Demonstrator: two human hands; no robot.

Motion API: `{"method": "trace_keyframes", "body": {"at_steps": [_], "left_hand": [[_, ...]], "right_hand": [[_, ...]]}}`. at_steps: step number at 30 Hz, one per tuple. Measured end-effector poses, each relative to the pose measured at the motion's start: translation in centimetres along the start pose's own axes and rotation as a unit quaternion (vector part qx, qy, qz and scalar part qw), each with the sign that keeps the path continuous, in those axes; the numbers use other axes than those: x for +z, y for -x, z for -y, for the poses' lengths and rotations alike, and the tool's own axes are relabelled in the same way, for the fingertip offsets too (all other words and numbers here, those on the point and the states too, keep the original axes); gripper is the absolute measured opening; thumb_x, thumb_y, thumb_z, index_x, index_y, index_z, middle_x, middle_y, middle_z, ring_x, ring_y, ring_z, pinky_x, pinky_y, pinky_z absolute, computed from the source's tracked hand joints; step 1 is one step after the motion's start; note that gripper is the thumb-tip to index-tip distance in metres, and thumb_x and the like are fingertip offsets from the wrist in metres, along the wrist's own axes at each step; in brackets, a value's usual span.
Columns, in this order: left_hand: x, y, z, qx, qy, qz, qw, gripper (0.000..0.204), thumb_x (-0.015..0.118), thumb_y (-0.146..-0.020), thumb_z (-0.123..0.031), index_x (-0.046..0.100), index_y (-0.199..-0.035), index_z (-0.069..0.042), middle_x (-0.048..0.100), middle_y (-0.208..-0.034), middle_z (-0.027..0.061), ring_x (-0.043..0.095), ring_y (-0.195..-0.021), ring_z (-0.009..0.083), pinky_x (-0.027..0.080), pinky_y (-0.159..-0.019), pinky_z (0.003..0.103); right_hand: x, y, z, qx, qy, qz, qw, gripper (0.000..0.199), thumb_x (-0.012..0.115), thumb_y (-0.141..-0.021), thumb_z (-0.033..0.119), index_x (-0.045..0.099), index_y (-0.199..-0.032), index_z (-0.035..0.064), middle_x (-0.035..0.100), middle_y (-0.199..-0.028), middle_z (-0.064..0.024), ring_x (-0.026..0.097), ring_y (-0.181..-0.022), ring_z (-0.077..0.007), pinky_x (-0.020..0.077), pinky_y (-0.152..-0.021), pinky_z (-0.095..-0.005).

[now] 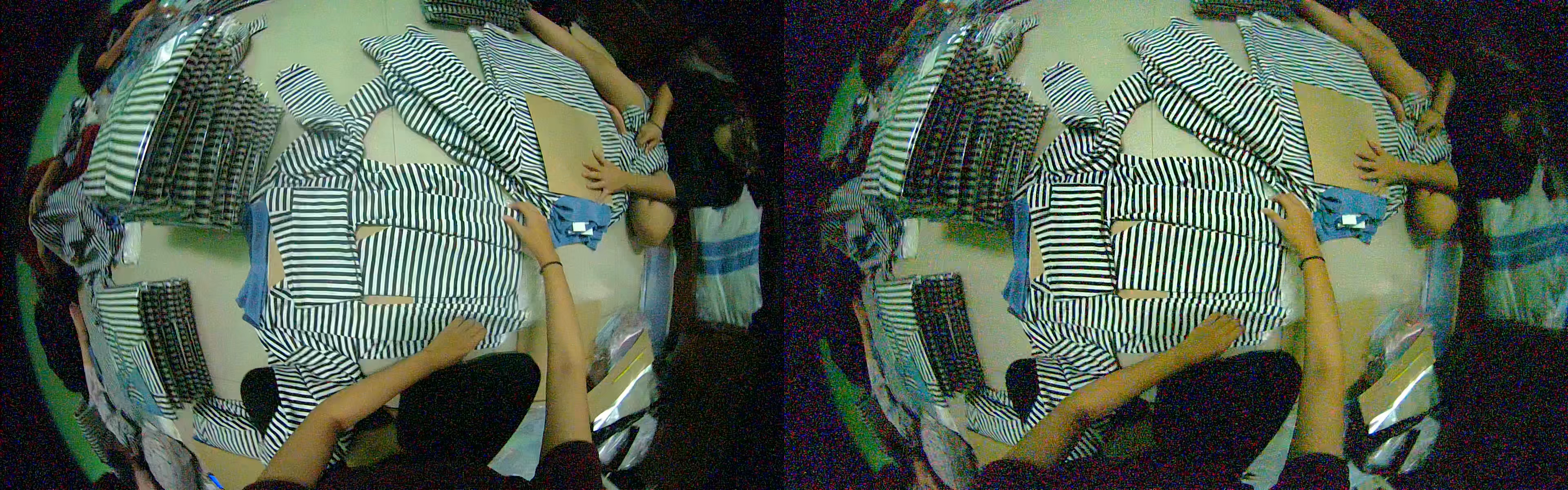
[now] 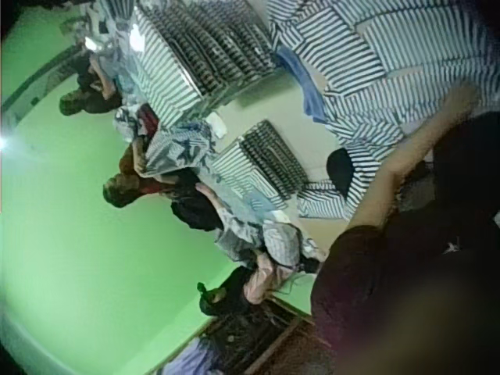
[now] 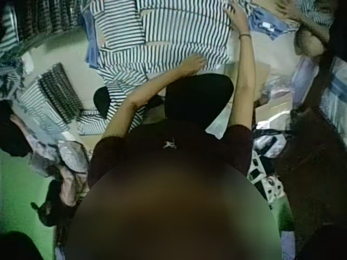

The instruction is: The person folds striped shirts and places them into clear plastic bags. They insert a cardboard piece into each bag to keep the shirt flat, then seal the bag and set it aside. The process is repeated for multiple shirts.

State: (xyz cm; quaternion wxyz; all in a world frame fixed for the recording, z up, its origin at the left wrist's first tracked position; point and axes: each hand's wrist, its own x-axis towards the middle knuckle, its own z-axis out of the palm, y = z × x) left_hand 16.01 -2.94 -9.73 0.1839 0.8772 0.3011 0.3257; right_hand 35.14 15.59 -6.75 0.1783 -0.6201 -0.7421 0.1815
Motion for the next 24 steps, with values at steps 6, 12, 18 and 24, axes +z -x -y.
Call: {"method": "trace_keyframes", "body": {"at_steps": [6, 12, 18, 24], "left_hand": [[4.1, -3.7, -0.9, -0.079, -0.022, 0.106, 0.991, 0.014, 0.047, -0.066, -0.012, 0.050, -0.077, -0.005, 0.050, -0.077, 0.0080, 0.048, -0.073, 0.0211, 0.040, -0.061, 0.034], [-0.5, -4.9, 0.0, -0.273, 0.310, 0.059, 0.909, 0.018, 0.050, -0.074, -0.015, 0.058, -0.080, 0.000, 0.059, -0.077, 0.0085, 0.055, -0.073, 0.0206, 0.043, -0.066, 0.030], [-8.3, 6.2, 0.7, -0.354, 0.663, -0.292, 0.591, 0.024, 0.042, -0.080, -0.011, 0.054, -0.098, -0.001, 0.056, -0.088, 0.0070, 0.051, -0.079, 0.0135, 0.041, -0.072, 0.026], [-15.9, 15.9, 3.2, -0.529, 0.600, -0.373, 0.470, 0.056, 0.057, -0.069, -0.005, 0.029, -0.118, -0.003, 0.044, -0.111, 0.0057, 0.045, -0.094, 0.0135, 0.037, -0.080, 0.027]], "right_hand": [[-2.9, -0.8, -1.6, 0.067, -0.064, 0.124, 0.988, 0.031, 0.063, -0.067, 0.027, 0.053, -0.083, 0.0015, 0.054, -0.080, -0.0082, 0.049, -0.072, -0.0142, 0.0388, -0.066, -0.0257], [-7.7, -3.2, 5.9, 0.006, -0.084, 0.183, 0.979, 0.024, 0.062, -0.067, 0.020, 0.049, -0.076, 0.0024, 0.047, -0.067, -0.0025, 0.042, -0.061, -0.0088, 0.0378, -0.059, -0.0237], [-3.3, -10.4, 19.5, -0.185, -0.082, 0.323, 0.924, 0.021, 0.058, -0.072, 0.021, 0.057, -0.078, 0.0008, 0.054, -0.069, -0.0019, 0.046, -0.063, -0.0078, 0.0386, -0.057, -0.0221], [10.7, -12.5, 27.9, -0.011, -0.239, 0.492, 0.837, 0.036, 0.061, -0.072, 0.026, 0.051, -0.096, 0.0009, 0.058, -0.071, -0.0057, 0.053, -0.054, -0.0089, 0.0410, -0.045, -0.0224]]}}
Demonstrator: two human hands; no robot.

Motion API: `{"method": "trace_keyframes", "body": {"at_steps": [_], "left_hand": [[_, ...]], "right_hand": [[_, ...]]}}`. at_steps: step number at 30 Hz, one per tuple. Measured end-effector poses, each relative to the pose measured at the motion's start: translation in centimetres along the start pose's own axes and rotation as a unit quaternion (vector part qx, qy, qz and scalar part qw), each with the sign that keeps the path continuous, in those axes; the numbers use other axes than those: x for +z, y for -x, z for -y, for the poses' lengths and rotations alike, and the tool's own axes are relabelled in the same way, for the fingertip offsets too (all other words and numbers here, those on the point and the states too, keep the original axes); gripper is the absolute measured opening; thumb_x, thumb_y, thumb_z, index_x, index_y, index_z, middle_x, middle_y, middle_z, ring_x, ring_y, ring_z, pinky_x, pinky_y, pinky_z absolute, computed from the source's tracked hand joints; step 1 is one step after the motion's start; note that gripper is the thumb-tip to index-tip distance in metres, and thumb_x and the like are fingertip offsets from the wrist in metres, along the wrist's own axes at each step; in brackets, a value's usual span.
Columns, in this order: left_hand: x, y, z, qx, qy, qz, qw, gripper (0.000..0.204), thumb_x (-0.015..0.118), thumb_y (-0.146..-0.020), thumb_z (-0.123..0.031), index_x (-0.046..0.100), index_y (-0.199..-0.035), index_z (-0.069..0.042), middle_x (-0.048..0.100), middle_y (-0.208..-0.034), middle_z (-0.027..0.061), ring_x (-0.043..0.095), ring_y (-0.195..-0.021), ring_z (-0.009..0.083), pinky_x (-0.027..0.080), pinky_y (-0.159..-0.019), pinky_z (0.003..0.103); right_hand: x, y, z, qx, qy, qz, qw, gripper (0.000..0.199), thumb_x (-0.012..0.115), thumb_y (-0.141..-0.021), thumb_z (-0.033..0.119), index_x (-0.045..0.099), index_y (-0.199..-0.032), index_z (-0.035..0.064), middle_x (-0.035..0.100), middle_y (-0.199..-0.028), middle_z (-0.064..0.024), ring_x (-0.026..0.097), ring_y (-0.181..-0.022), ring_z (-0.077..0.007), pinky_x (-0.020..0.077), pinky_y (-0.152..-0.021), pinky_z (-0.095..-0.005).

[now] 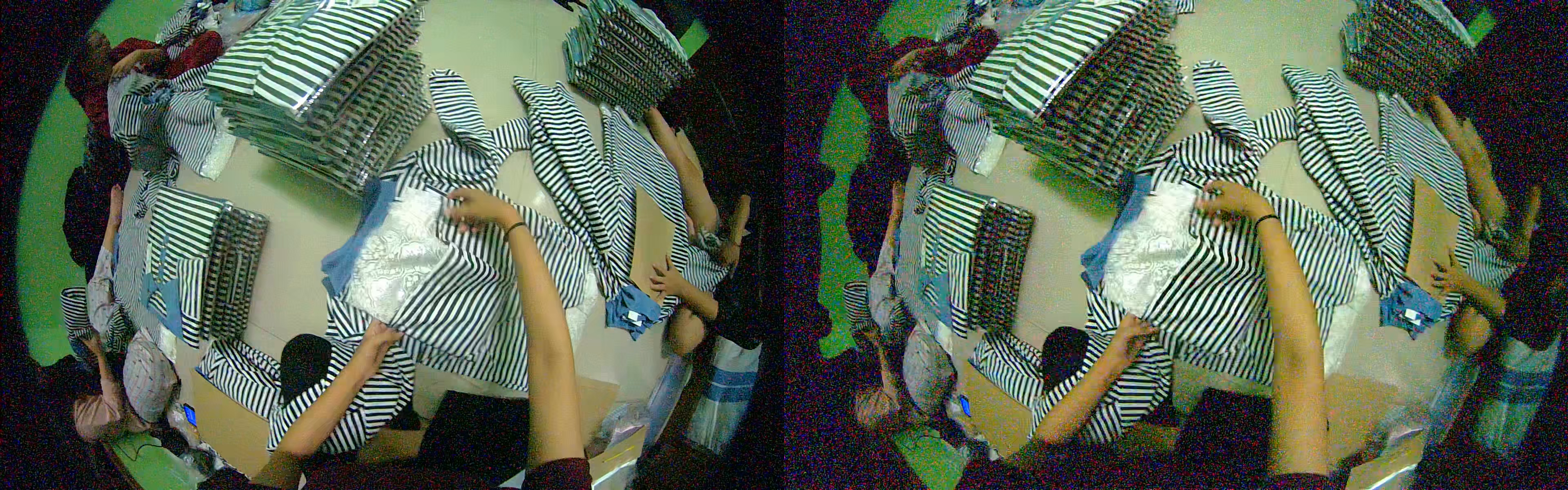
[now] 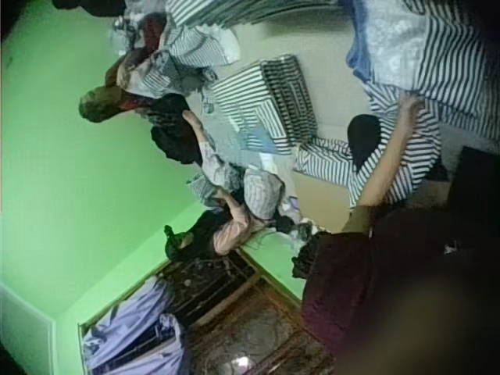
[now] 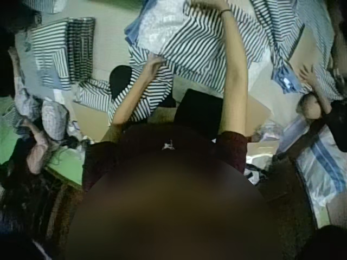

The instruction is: The person folds striped shirts and places them into clear plastic bags. They insert a cardboard piece into each bag to keep the shirt flat, then seal the bag and set it aside. The process is repeated for multiple shirts.

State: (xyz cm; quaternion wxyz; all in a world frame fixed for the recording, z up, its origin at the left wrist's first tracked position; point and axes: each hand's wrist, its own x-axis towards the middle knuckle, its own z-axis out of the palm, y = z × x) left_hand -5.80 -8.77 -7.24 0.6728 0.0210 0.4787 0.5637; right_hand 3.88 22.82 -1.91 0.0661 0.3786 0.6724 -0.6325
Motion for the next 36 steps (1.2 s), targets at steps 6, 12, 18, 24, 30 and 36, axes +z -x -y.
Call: {"method": "trace_keyframes", "body": {"at_steps": [6, 12, 18, 24, 30, 36], "left_hand": [[0.4, 0.0, -2.2, 0.084, -0.128, -0.147, 0.977, 0.041, 0.064, -0.068, -0.023, 0.050, -0.098, 0.001, 0.056, -0.083, 0.0056, 0.052, -0.076, 0.0149, 0.041, -0.069, 0.028], [-0.7, -0.3, -3.0, 0.005, -0.110, -0.251, 0.962, 0.028, 0.056, -0.075, -0.015, 0.051, -0.092, 0.005, 0.056, -0.084, 0.0097, 0.055, -0.067, 0.0137, 0.049, -0.056, 0.024], [-0.9, -0.3, -1.8, 0.099, -0.066, -0.250, 0.961, 0.034, 0.051, -0.077, -0.011, 0.043, -0.108, 0.001, 0.054, -0.095, 0.0087, 0.054, -0.079, 0.0156, 0.049, -0.061, 0.027], [1.6, 0.3, -1.6, 0.382, -0.473, -0.347, 0.714, 0.039, 0.048, -0.076, -0.008, 0.035, -0.112, 0.002, 0.036, -0.116, 0.0187, 0.031, -0.110, 0.0305, 0.027, -0.090, 0.041], [2.9, -1.9, -2.5, 0.396, -0.735, 0.005, 0.550, 0.047, 0.049, -0.075, -0.020, 0.036, -0.118, -0.005, 0.030, -0.126, 0.0170, 0.028, -0.115, 0.0347, 0.019, -0.094, 0.045], [3.3, -2.4, -3.1, 0.380, -0.770, -0.052, 0.510, 0.036, 0.050, -0.074, -0.022, 0.047, -0.107, -0.007, 0.043, -0.114, 0.0107, 0.036, -0.108, 0.0268, 0.025, -0.088, 0.044]], "right_hand": [[1.5, -3.6, -2.5, -0.125, -0.075, -0.073, 0.987, 0.021, 0.061, -0.072, 0.021, 0.055, -0.078, 0.0018, 0.052, -0.055, -0.0012, 0.046, -0.044, -0.0060, 0.0376, -0.040, -0.0193], [4.1, -2.4, -1.9, -0.126, -0.067, -0.220, 0.965, 0.023, 0.048, -0.081, 0.023, 0.051, -0.094, 0.0047, 0.058, -0.069, -0.0077, 0.056, -0.057, -0.0108, 0.0431, -0.050, -0.0226], [8.3, 8.3, -2.9, -0.243, 0.103, -0.538, 0.801, 0.028, 0.033, -0.086, 0.012, 0.051, -0.100, -0.0035, 0.055, -0.098, -0.0143, 0.052, -0.093, -0.0221, 0.0370, -0.083, -0.0285], [16.1, 4.6, -4.6, -0.061, 0.357, -0.457, 0.812, 0.052, 0.042, -0.079, 0.030, 0.030, -0.123, 0.0035, 0.029, -0.129, -0.0111, 0.026, -0.119, -0.0261, 0.0123, -0.096, -0.0474], [16.2, 3.6, -4.4, -0.107, 0.274, -0.417, 0.860, 0.060, 0.043, -0.079, 0.032, 0.023, -0.127, 0.0041, 0.021, -0.132, -0.0132, 0.016, -0.123, -0.0264, 0.0078, -0.098, -0.0472], [19.1, 11.5, -7.3, -0.132, -0.085, -0.423, 0.892, 0.028, 0.041, -0.081, 0.009, 0.045, -0.107, -0.0006, 0.051, -0.102, -0.0131, 0.048, -0.096, -0.0245, 0.0358, -0.087, -0.0332]]}}
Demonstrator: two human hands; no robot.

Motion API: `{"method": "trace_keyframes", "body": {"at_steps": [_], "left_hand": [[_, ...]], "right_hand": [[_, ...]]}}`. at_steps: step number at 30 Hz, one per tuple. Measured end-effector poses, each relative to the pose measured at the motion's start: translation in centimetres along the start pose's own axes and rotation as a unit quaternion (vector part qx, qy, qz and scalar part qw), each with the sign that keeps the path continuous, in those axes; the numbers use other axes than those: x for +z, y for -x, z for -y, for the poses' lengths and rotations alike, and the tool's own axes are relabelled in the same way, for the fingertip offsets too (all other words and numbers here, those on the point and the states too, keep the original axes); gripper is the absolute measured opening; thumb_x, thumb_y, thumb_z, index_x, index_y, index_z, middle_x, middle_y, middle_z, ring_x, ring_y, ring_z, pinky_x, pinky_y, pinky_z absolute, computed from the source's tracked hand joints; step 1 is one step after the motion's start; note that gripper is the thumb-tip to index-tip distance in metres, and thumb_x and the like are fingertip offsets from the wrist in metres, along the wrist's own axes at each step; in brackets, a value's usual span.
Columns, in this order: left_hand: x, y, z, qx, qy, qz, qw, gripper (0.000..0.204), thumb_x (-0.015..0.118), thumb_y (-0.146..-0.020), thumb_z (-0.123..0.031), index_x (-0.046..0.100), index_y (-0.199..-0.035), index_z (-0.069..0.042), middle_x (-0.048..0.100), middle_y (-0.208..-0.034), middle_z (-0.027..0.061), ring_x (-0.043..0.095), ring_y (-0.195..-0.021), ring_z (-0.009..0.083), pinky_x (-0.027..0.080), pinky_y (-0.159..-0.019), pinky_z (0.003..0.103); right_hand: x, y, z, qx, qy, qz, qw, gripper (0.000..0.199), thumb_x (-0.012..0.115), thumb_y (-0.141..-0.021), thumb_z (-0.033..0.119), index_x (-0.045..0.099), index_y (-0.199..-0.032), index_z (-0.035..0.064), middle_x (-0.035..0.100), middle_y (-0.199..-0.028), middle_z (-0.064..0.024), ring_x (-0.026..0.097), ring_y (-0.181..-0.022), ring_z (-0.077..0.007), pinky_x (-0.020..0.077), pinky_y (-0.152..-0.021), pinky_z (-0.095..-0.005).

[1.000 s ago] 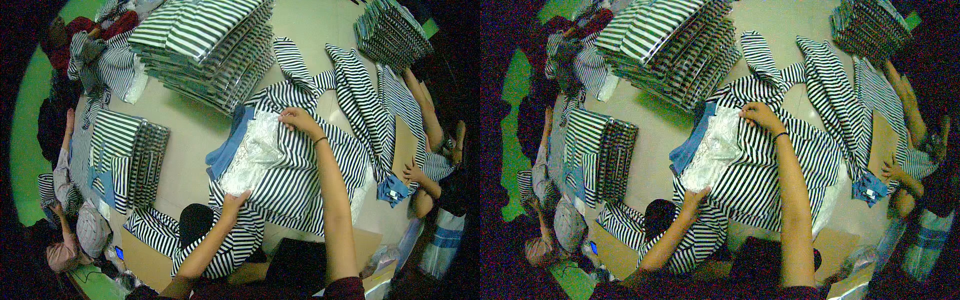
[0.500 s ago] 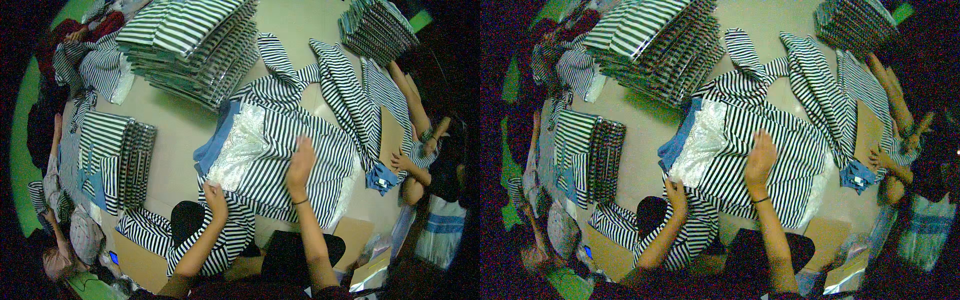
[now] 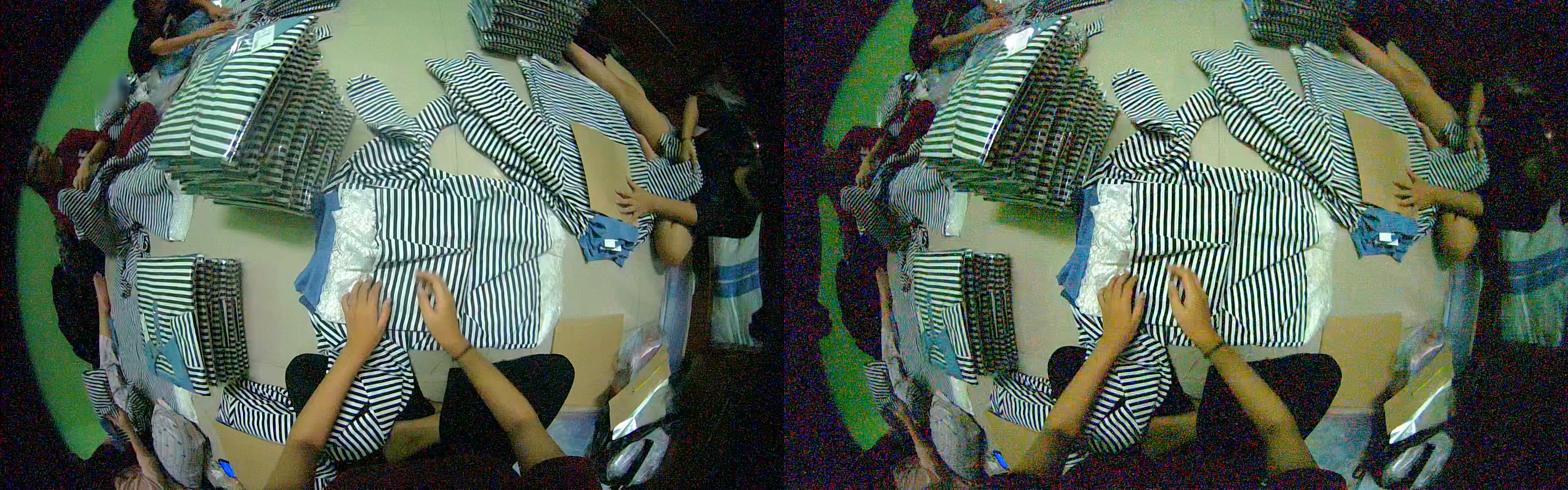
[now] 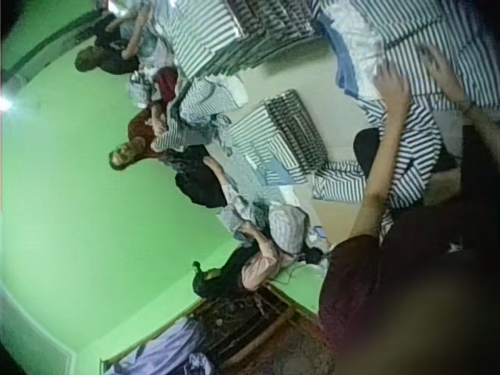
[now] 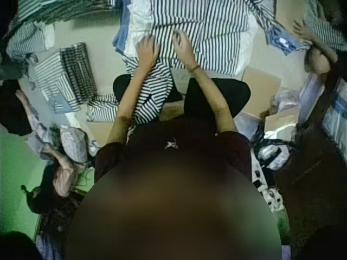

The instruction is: The person folds striped shirts and places them into clear plastic bags. They insert a cardboard piece into each bag to keep the shirt flat, then seal the bag and set it aside. The process is repeated for multiple shirts.

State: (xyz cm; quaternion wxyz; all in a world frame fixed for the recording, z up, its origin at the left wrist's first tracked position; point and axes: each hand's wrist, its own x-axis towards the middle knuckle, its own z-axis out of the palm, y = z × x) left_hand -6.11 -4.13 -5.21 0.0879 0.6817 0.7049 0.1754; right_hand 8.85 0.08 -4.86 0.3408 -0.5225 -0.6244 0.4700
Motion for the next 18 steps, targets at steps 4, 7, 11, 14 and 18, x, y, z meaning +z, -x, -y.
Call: {"method": "trace_keyframes", "body": {"at_steps": [4, 7, 11, 14, 18], "left_hand": [[0.0, -3.9, -1.7, 0.149, 0.083, -0.079, 0.982, 0.029, 0.053, -0.069, -0.011, 0.051, -0.098, -0.003, 0.050, -0.099, 0.0108, 0.044, -0.095, 0.0267, 0.033, -0.080, 0.039], [1.4, -8.3, -1.6, 0.248, -0.030, -0.034, 0.968, 0.042, 0.049, -0.075, -0.023, 0.043, -0.116, -0.012, 0.042, -0.118, 0.0104, 0.037, -0.109, 0.0273, 0.030, -0.089, 0.041], [2.4, -11.7, 1.3, 0.211, -0.059, 0.082, 0.972, 0.050, 0.045, -0.077, -0.038, 0.038, -0.120, -0.014, 0.036, -0.123, 0.0097, 0.031, -0.114, 0.0296, 0.023, -0.093, 0.045], [2.9, -13.7, 2.4, 0.219, -0.016, 0.084, 0.972, 0.049, 0.046, -0.076, -0.039, 0.039, -0.118, -0.013, 0.038, -0.120, 0.0120, 0.033, -0.112, 0.0299, 0.023, -0.092, 0.046], [2.5, -19.7, 4.9, 0.174, -0.025, 0.086, 0.981, 0.054, 0.050, -0.074, -0.041, 0.042, -0.112, -0.004, 0.046, -0.108, 0.0158, 0.041, -0.103, 0.0298, 0.028, -0.089, 0.044]], "right_hand": [[1.6, 6.4, -0.8, 0.259, -0.414, 0.075, 0.870, 0.024, 0.040, -0.085, 0.019, 0.051, -0.098, 0.0020, 0.059, -0.089, -0.0103, 0.058, -0.077, -0.0181, 0.0448, -0.068, -0.0242], [3.6, 8.8, -1.3, 0.374, -0.470, 0.074, 0.796, 0.026, 0.040, -0.084, 0.022, 0.050, -0.099, 0.0029, 0.057, -0.094, -0.0119, 0.056, -0.085, -0.0185, 0.0436, -0.074, -0.0268], [5.9, 9.2, -2.5, 0.319, -0.574, 0.045, 0.753, 0.025, 0.036, -0.086, 0.017, 0.040, -0.107, 0.0037, 0.043, -0.117, -0.0128, 0.037, -0.113, -0.0236, 0.0281, -0.095, -0.0345], [8.0, 8.5, -3.1, 0.358, -0.680, -0.041, 0.638, 0.023, 0.034, -0.086, 0.017, 0.043, -0.104, 0.0039, 0.038, -0.121, -0.0129, 0.034, -0.114, -0.0252, 0.0232, -0.099, -0.0370], [10.1, 6.8, -3.5, 0.416, -0.667, 0.003, 0.618, 0.036, 0.040, -0.085, 0.017, 0.037, -0.116, 0.0008, 0.041, -0.114, -0.0128, 0.037, -0.109, -0.0225, 0.0245, -0.098, -0.0296]]}}
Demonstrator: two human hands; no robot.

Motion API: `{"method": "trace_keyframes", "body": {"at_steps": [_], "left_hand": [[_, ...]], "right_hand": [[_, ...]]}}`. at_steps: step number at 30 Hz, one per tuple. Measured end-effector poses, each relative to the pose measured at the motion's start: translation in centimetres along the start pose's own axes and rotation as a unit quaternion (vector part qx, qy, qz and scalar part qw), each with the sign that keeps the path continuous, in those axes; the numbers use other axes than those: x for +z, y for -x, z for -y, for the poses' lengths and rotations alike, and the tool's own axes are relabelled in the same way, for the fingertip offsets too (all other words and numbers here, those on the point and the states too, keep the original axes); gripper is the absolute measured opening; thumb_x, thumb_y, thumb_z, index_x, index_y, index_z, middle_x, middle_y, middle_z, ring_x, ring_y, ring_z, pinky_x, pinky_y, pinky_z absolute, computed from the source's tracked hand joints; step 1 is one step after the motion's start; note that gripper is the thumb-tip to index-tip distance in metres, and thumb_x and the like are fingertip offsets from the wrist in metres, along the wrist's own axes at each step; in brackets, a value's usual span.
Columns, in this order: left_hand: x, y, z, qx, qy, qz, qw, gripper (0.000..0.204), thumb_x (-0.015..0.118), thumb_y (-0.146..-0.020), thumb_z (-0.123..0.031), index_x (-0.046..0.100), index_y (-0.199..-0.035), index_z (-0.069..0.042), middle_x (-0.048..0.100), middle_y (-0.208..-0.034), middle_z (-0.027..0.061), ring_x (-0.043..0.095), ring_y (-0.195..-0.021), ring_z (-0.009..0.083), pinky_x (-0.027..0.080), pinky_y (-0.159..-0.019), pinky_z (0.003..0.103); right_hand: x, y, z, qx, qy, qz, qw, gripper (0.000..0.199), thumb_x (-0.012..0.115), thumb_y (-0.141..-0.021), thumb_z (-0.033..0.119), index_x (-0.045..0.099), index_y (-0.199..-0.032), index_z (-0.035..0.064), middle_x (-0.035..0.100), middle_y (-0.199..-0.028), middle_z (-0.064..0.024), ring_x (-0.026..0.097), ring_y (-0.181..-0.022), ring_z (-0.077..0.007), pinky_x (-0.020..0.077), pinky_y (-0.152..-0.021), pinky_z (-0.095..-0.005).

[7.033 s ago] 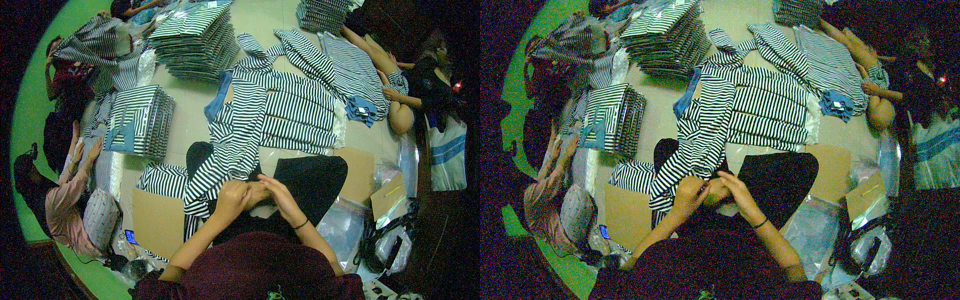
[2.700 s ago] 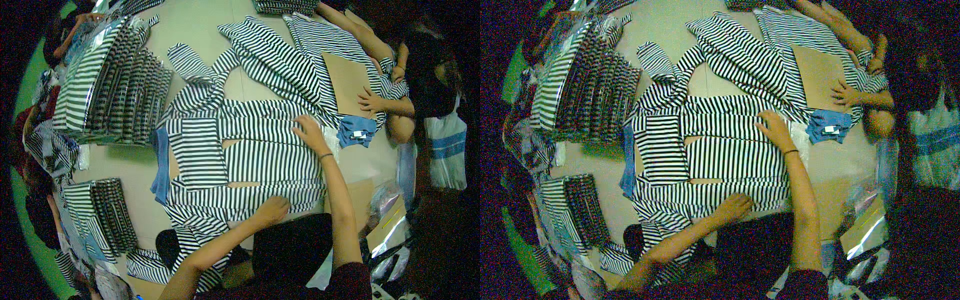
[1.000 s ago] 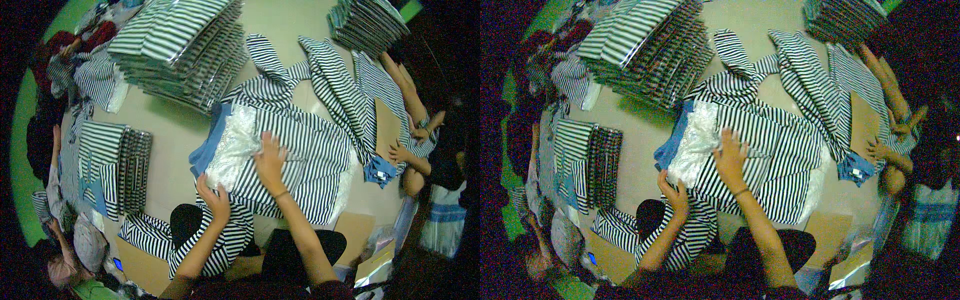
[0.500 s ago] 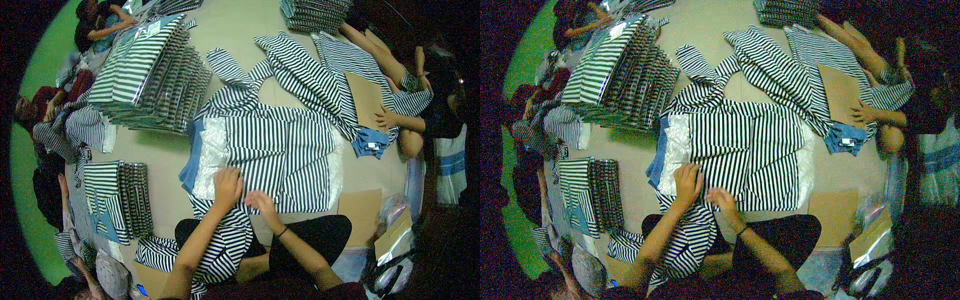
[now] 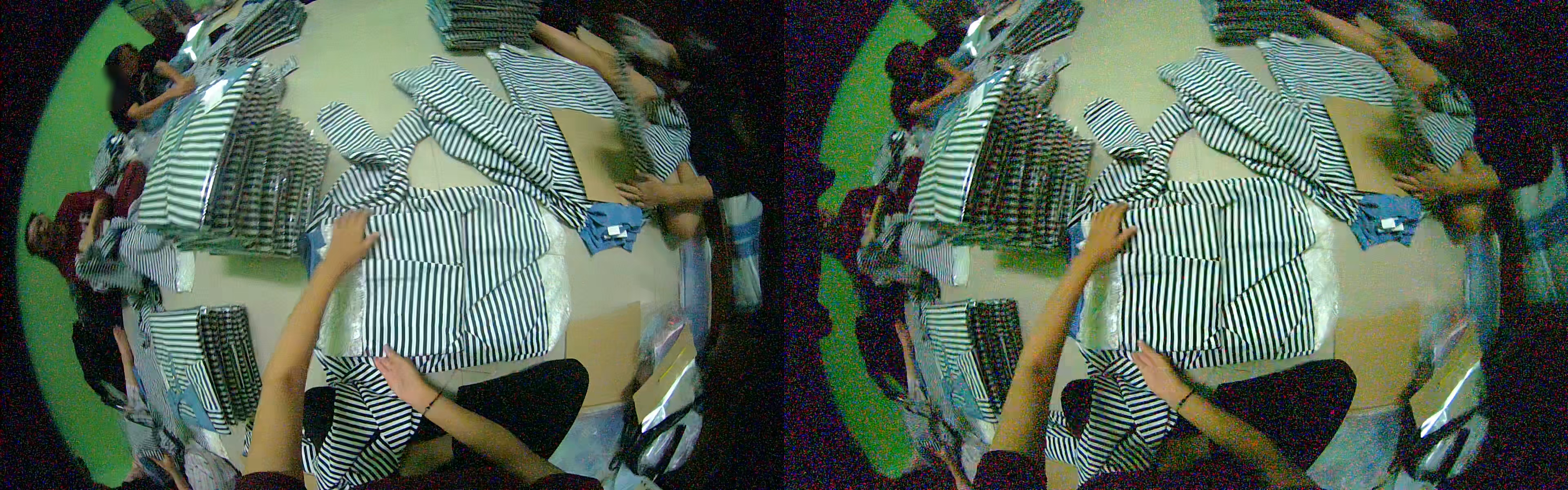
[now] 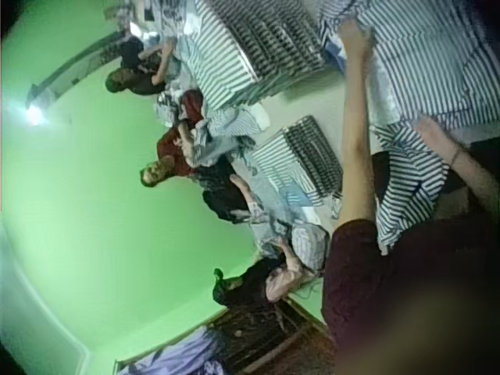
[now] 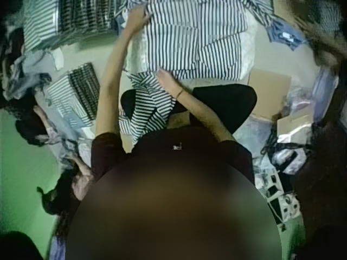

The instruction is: The person folds striped shirts and places them into clear plastic bags. They insert a cardboard piece into each bag to keep the shirt flat, then seal the bag and set it aside. The process is repeated for multiple shirts.

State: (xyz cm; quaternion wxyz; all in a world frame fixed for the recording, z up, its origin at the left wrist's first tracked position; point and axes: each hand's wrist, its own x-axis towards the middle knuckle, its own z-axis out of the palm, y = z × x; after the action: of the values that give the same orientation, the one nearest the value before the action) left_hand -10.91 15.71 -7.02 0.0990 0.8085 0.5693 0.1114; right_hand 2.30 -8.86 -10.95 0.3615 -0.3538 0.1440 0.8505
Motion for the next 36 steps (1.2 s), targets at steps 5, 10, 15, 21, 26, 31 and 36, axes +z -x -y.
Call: {"method": "trace_keyframes", "body": {"at_steps": [5, 10, 15, 21, 26, 31, 36], "left_hand": [[-2.2, -3.1, 2.9, 0.018, 0.058, 0.188, 0.980, 0.065, 0.063, -0.062, -0.044, 0.047, -0.106, 0.001, 0.049, -0.105, 0.0180, 0.046, -0.099, 0.0301, 0.035, -0.086, 0.035], [-6.5, -2.6, 0.7, -0.026, 0.077, 0.308, 0.948, 0.057, 0.066, -0.062, -0.030, 0.047, -0.107, -0.001, 0.053, -0.100, 0.0181, 0.051, -0.092, 0.0304, 0.039, -0.081, 0.033], [-8.9, 3.8, -2.0, -0.104, 0.208, 0.144, 0.962, 0.052, 0.063, -0.066, -0.027, 0.046, -0.106, 0.001, 0.053, -0.100, 0.0200, 0.052, -0.093, 0.0280, 0.039, -0.079, 0.033], [-8.0, 8.6, -9.6, -0.122, 0.033, 0.044, 0.991, 0.031, 0.058, -0.071, -0.022, 0.047, -0.094, -0.003, 0.056, -0.077, 0.0181, 0.054, -0.070, 0.0347, 0.043, -0.060, 0.040], [-4.8, 12.5, -18.0, 0.002, -0.029, -0.008, 1.000, 0.020, 0.046, -0.071, -0.008, 0.046, -0.091, -0.007, 0.052, -0.072, 0.0111, 0.055, -0.064, 0.0264, 0.044, -0.050, 0.036], [0.0, 14.7, -22.2, -0.028, 0.019, 0.073, 0.997, 0.031, 0.059, -0.065, -0.018, 0.045, -0.089, -0.005, 0.051, -0.082, 0.0135, 0.054, -0.071, 0.0278, 0.046, -0.058, 0.036], [-1.1, 14.7, -20.3, -0.069, 0.191, 0.153, 0.967, 0.036, 0.056, -0.069, -0.015, 0.047, -0.100, -0.002, 0.051, -0.099, 0.0151, 0.052, -0.077, 0.0328, 0.043, -0.068, 0.038]], "right_hand": [[0.9, -1.5, 0.2, 0.009, 0.006, -0.038, 0.999, 0.036, 0.053, -0.079, 0.019, 0.046, -0.109, -0.0010, 0.044, -0.108, -0.0109, 0.044, -0.093, -0.0154, 0.0339, -0.090, -0.0286], [0.6, 1.3, 0.9, -0.263, 0.298, -0.183, 0.899, 0.045, 0.058, -0.072, 0.030, 0.048, -0.100, -0.0034, 0.053, -0.095, -0.0128, 0.050, -0.082, -0.0216, 0.0385, -0.075, -0.0308], [0.1, 4.2, 5.1, -0.223, 0.016, -0.109, 0.969, 0.046, 0.055, -0.074, 0.027, 0.043, -0.110, 0.0006, 0.047, -0.112, -0.0116, 0.046, -0.100, -0.0229, 0.0347, -0.088, -0.0328], [0.4, 4.5, 7.8, -0.255, 0.149, -0.036, 0.955, 0.044, 0.055, -0.073, 0.012, 0.039, -0.113, 0.0036, 0.049, -0.106, -0.0069, 0.047, -0.095, -0.0185, 0.0377, -0.084, -0.0307], [0.6, 5.9, 11.1, -0.209, 0.196, 0.050, 0.957, 0.043, 0.049, -0.079, 0.027, 0.037, -0.114, 0.0047, 0.047, -0.109, -0.0071, 0.046, -0.097, -0.0189, 0.0378, -0.083, -0.0311], [-0.1, 7.8, 11.2, -0.137, 0.148, 0.018, 0.979, 0.049, 0.039, -0.083, 0.042, 0.032, -0.118, 0.0082, 0.040, -0.117, -0.0043, 0.043, -0.103, -0.0170, 0.0368, -0.085, -0.0325], [-0.9, 6.9, 10.3, -0.180, 0.117, 0.007, 0.977, 0.037, 0.058, -0.075, 0.015, 0.044, -0.108, 0.0064, 0.051, -0.101, -0.0056, 0.050, -0.092, -0.0168, 0.0407, -0.079, -0.0302]]}}
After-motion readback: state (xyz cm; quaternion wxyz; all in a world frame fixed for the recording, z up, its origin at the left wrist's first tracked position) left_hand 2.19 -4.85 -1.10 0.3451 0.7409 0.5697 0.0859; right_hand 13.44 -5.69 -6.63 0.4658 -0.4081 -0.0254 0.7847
